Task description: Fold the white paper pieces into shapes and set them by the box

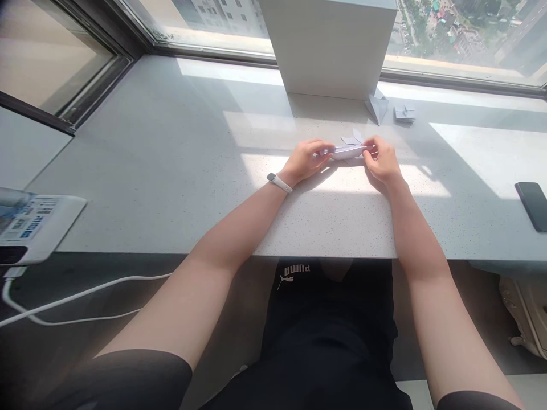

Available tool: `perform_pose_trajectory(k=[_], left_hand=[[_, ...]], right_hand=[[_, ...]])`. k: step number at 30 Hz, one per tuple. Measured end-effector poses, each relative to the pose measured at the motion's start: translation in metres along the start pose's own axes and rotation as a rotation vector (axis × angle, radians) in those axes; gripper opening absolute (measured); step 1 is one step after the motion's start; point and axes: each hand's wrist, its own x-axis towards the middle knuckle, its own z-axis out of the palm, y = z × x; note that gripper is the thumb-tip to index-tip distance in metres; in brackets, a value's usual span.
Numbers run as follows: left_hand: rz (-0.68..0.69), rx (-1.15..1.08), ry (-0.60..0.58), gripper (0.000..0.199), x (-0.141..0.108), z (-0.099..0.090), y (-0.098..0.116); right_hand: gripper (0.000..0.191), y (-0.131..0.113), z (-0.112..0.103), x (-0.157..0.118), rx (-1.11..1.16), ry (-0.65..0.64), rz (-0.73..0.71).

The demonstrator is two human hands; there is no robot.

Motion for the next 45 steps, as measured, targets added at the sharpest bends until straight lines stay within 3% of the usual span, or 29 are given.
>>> perform_pose_trajectory(k=[7, 16, 23, 34, 45], left_hand=[[-0.044, -0.094, 0.024, 0.024, 0.0, 0.002, 0.002], [-0.026, -0.088, 0.061, 0.022, -0.002, 0.003, 0.001], [-0.096, -0.09, 0.069, 0.014, -0.002, 0.006, -0.007], [-0.098, 0.019, 0.081, 0.008, -0.001, 0.007, -0.002], [-0.085, -0.001, 0.079, 0.008, 0.001, 0.006, -0.001]], right_hand=[[0.047, -0.002, 0.005, -0.001, 0.012, 0.036, 0.014], [0.017, -0.003, 0.003, 0.001, -0.006, 0.09, 0.02], [0.028, -0.003, 0.002, 0.001, 0.012, 0.105, 0.027], [0.016, -0.001, 0.001, 0.002, -0.013, 0.121, 0.007], [0.019, 0.0, 0.003, 0.002, 0.028, 0.13, 0.014]])
